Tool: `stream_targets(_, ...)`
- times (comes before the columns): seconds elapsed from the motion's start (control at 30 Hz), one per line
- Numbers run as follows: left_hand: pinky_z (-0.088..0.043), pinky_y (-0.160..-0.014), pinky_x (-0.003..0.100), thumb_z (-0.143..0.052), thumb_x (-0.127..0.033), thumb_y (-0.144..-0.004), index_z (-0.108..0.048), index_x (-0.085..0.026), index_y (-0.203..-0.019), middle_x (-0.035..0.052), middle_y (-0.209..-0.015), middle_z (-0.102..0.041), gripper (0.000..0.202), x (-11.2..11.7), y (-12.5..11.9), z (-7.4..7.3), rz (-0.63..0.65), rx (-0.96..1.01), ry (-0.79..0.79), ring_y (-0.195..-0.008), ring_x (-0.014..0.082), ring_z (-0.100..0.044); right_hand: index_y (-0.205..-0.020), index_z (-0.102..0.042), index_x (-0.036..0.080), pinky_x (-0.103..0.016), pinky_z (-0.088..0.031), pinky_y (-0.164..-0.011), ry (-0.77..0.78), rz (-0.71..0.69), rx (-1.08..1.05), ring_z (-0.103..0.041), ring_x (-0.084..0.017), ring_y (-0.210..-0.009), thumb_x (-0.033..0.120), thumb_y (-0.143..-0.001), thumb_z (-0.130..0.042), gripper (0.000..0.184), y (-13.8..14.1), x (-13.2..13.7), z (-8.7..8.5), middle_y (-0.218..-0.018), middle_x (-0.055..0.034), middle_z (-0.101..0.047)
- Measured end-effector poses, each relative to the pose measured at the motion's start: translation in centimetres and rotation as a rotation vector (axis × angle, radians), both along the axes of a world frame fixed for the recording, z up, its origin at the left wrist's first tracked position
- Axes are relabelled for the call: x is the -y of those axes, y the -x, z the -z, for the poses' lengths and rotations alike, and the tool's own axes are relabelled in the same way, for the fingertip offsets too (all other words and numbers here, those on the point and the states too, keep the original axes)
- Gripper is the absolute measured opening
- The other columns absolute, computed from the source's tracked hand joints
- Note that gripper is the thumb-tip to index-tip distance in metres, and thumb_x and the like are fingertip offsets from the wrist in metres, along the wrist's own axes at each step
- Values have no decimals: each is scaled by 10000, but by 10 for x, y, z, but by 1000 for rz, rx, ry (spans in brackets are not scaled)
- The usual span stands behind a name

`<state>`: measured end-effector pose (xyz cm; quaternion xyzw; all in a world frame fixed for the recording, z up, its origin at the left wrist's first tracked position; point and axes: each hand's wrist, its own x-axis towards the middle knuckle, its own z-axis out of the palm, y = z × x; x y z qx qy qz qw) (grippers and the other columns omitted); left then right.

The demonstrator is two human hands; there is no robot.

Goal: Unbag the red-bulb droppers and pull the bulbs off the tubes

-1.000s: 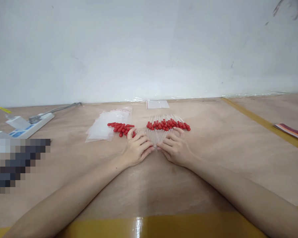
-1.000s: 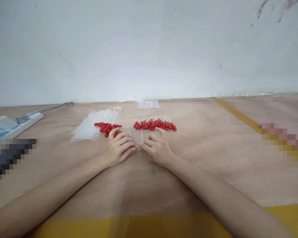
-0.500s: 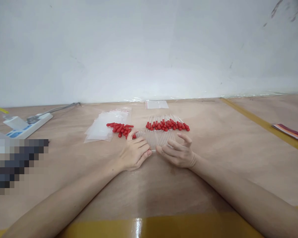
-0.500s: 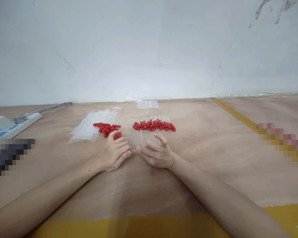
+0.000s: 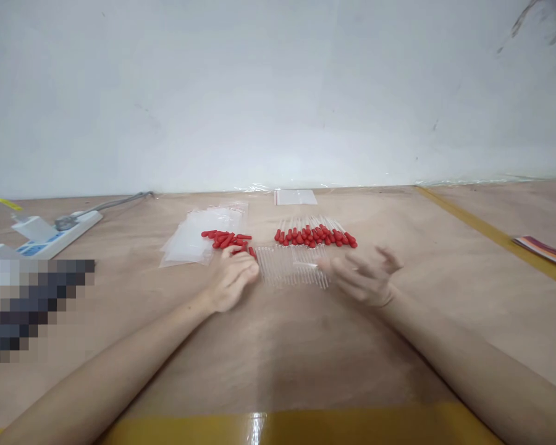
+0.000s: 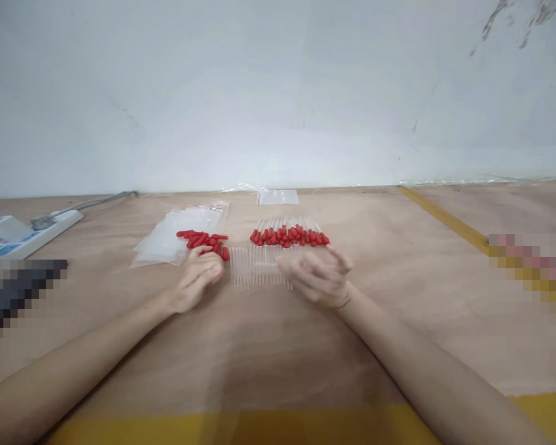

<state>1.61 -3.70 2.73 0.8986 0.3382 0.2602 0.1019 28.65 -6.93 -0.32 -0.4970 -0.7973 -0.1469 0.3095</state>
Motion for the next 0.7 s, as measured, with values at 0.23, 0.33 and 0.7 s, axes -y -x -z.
stream_targets(0.23, -403, -660, 302, -284, -273, -819, -518, -202, -746, 10, -709, -542, 255, -37, 37, -30, -390, 176, 81, -695, 170, -511, -932, -646, 254, -467, -144, -960, -118, 342, -3, -566, -177, -763, 309, -849, -402, 263, -4, -8, -4, -736, -6, -673)
stream_targets(0.33, -416, -751, 333, -335, -287, -791, -588, -198, -859, 40, -817, -582, 276, -60, 54, -36, -568, 116, 27, -839, 209, -537, -853, -658, 228, -449, -179, -931, -74, 395, 49, -568, -189, -742, 271, -829, -392, 271, -4, -9, 1, -696, -29, -669)
stream_targets(0.7, -435, -622, 251, -598, -356, -647, -587, -191, -802, 31, -830, -652, 227, -111, 65, -28, -748, -43, 226, -727, 176, -600, -907, -637, 226, -415, -170, -901, 41, 399, 26, -578, -165, -732, 199, -774, -433, 245, -2, -9, 11, -799, -14, -689)
